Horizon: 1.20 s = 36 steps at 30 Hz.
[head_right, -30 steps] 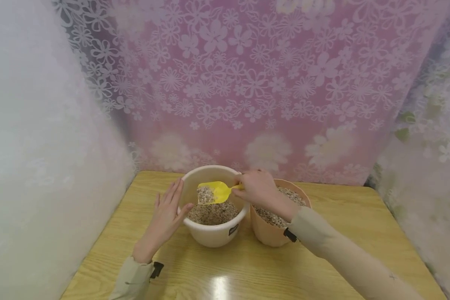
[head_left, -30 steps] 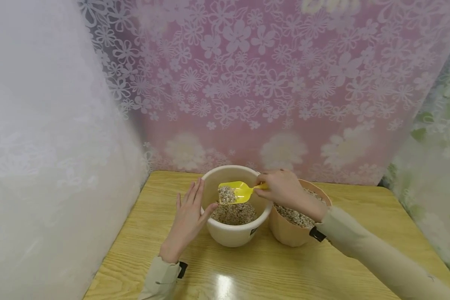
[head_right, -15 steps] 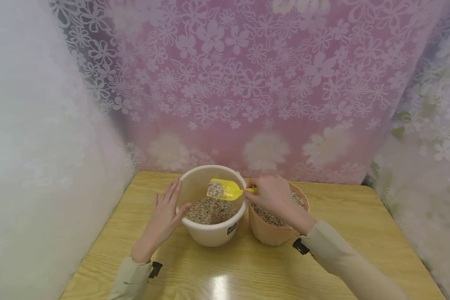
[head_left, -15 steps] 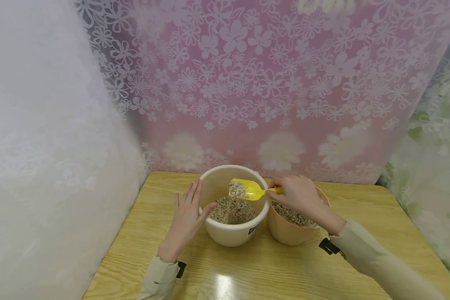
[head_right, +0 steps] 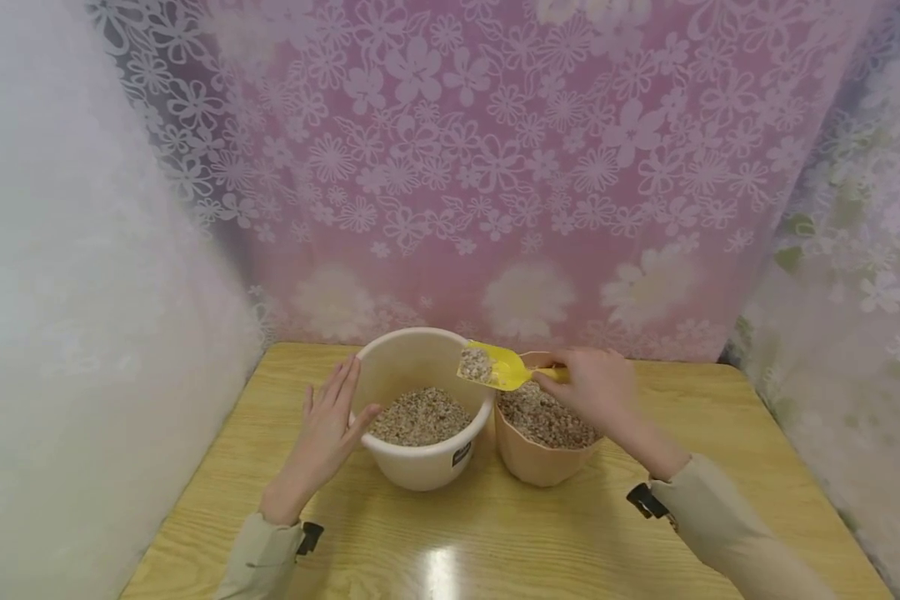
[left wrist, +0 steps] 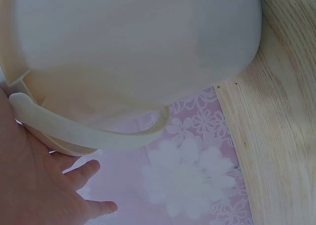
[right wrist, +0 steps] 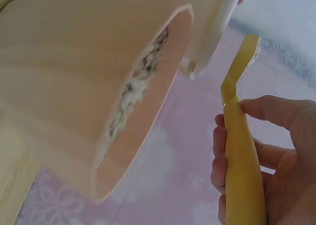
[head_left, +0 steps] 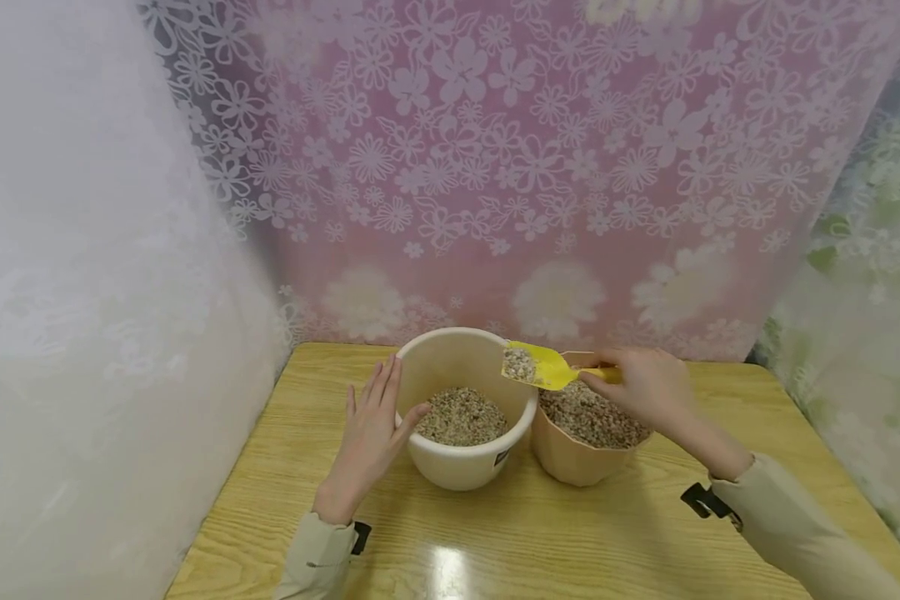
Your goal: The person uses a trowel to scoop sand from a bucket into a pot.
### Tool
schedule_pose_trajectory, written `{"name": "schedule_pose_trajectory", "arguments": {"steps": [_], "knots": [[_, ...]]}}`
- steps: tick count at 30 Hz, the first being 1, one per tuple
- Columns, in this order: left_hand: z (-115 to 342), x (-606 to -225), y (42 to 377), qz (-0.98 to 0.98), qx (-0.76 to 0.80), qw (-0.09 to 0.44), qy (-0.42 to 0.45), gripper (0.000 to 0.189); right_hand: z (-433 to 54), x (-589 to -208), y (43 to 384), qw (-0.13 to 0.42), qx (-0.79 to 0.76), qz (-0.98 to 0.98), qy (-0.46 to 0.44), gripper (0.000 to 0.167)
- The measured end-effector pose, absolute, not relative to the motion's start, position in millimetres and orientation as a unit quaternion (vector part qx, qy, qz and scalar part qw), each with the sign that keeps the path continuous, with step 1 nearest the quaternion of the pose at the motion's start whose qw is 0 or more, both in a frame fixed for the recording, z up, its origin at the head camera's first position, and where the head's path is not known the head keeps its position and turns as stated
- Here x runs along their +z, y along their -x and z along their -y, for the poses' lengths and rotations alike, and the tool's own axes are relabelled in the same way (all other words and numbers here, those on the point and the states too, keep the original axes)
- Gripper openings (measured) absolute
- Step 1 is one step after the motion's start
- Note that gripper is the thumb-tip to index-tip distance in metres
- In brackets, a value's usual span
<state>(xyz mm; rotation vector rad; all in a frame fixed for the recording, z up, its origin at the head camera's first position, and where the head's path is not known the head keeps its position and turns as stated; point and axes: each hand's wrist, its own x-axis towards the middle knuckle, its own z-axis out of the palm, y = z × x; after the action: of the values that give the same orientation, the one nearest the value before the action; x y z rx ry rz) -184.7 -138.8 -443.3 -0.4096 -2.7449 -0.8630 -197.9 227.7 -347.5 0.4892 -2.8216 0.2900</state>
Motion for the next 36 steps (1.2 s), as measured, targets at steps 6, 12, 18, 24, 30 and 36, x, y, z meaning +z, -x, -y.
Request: {"name": "schedule_pose_trajectory", "arguments": {"steps": [6,12,18,24,30,36], "knots": [[139,-444,185,0.937,-0.295,0.119,0.143,0.084,-266,-349,189,0.121,0.082,0.979,-0.142,0.026],[142,-441,184,0.936,-0.298,0.118,0.144,0.084,-286,-362,182,0.173,0.02,0.974,-0.148,0.025],[140,-441,184,0.937,-0.298,0.112,0.144,0.084,-292,-374,175,0.219,-0.012,0.959,-0.178,0.023],[139,-441,184,0.936,-0.299,0.114,0.146,0.083,-298,-383,174,0.255,-0.023,0.942,-0.216,0.03],[139,-441,184,0.933,-0.305,0.118,0.149,0.083,-310,-383,178,0.311,-0.009,0.909,-0.279,0.086],[139,-444,185,0.934,-0.302,0.125,0.147,0.083,-326,-373,184,0.351,-0.025,0.87,-0.346,0.073]]}}
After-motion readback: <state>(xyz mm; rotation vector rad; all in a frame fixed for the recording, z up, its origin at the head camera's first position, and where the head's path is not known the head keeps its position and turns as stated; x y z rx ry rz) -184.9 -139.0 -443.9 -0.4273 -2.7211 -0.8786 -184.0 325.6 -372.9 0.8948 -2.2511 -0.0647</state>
